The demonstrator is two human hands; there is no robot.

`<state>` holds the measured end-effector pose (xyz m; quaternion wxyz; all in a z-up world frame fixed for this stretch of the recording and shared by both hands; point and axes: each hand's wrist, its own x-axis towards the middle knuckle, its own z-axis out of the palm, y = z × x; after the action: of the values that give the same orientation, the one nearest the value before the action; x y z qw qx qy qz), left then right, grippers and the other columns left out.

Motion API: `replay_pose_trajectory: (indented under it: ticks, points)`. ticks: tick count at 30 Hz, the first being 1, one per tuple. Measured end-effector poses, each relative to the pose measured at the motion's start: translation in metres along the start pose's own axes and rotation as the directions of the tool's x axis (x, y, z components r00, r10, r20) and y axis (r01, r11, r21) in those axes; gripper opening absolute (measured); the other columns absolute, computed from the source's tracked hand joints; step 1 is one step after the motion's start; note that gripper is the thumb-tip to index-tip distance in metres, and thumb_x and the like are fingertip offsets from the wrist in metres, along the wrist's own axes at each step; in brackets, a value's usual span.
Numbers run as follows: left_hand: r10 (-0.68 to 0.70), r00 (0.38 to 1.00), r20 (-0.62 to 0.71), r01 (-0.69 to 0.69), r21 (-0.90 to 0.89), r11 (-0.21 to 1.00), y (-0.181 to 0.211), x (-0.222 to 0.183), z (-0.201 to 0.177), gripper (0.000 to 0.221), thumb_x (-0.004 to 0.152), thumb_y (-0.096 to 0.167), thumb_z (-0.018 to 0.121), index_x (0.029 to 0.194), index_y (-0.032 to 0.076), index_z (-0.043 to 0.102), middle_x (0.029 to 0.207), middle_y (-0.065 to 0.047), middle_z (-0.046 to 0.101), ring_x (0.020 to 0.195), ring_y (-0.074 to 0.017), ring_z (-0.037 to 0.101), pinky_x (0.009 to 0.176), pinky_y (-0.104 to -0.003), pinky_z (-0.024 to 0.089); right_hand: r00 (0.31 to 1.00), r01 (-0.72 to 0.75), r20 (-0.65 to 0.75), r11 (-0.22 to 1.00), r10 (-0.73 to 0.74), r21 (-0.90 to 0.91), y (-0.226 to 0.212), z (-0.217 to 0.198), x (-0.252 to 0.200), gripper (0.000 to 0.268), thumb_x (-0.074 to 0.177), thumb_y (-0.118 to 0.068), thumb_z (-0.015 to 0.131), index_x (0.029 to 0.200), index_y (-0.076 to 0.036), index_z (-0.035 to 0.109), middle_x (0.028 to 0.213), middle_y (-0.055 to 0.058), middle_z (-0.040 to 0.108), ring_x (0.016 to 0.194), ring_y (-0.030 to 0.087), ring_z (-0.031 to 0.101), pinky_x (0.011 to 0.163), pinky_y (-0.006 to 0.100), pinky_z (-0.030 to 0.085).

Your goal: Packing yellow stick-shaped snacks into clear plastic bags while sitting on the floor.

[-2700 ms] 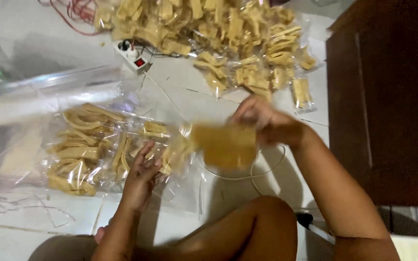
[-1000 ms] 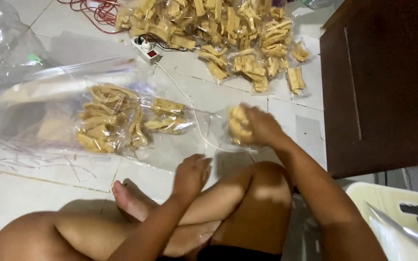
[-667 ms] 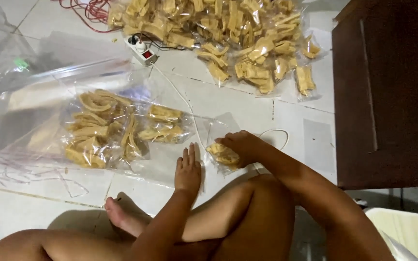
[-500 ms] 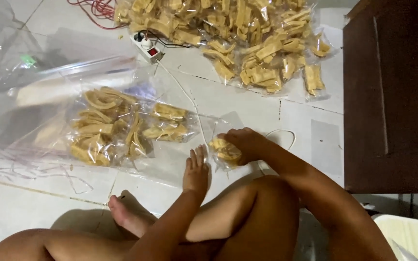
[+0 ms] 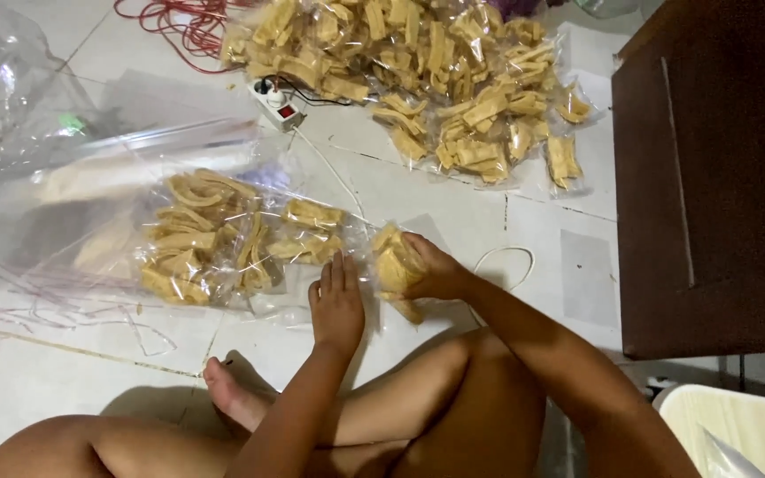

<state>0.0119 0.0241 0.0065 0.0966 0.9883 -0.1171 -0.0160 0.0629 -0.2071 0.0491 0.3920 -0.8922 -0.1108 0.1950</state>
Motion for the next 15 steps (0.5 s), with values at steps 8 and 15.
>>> replay_pose_trajectory:
  ticks: [8, 15]
  points:
    - [-0.033, 0.998, 0.044, 0.049, -0.455, 0.889, -0.005, 0.005, -0.033, 0.082, 0.086, -0.008, 0.042, 0.163, 0.008, 0.018, 0.172, -0.014, 0.016, 0.157, -0.0346, 0.014, 0.121, -0.062, -0.001, 0.99, 0.061, 0.144, 0.909, 0.0, -0.413, -0.04, 0.031, -0.002, 0.108, 0.054, -0.037, 0.096, 0.149, -0.027, 0.047, 0.13, 0.008, 0.062, 0.117, 0.035, 0.068, 0.104, 0.052, 0.054]
    - [0.073, 0.997, -0.004, -0.069, -0.383, 0.921, -0.01, -0.008, -0.03, 0.077, 0.091, 0.0, 0.041, 0.163, 0.012, 0.019, 0.171, -0.014, 0.019, 0.157, -0.0337, 0.014, 0.12, -0.068, -0.003, 0.984, 0.16, 0.144, 0.88, -0.105, -0.447, -0.008, 0.055, 0.036, 0.111, 0.056, -0.044, 0.089, 0.155, -0.02, 0.044, 0.137, 0.012, 0.059, 0.118, 0.039, 0.067, 0.103, 0.054, 0.054]
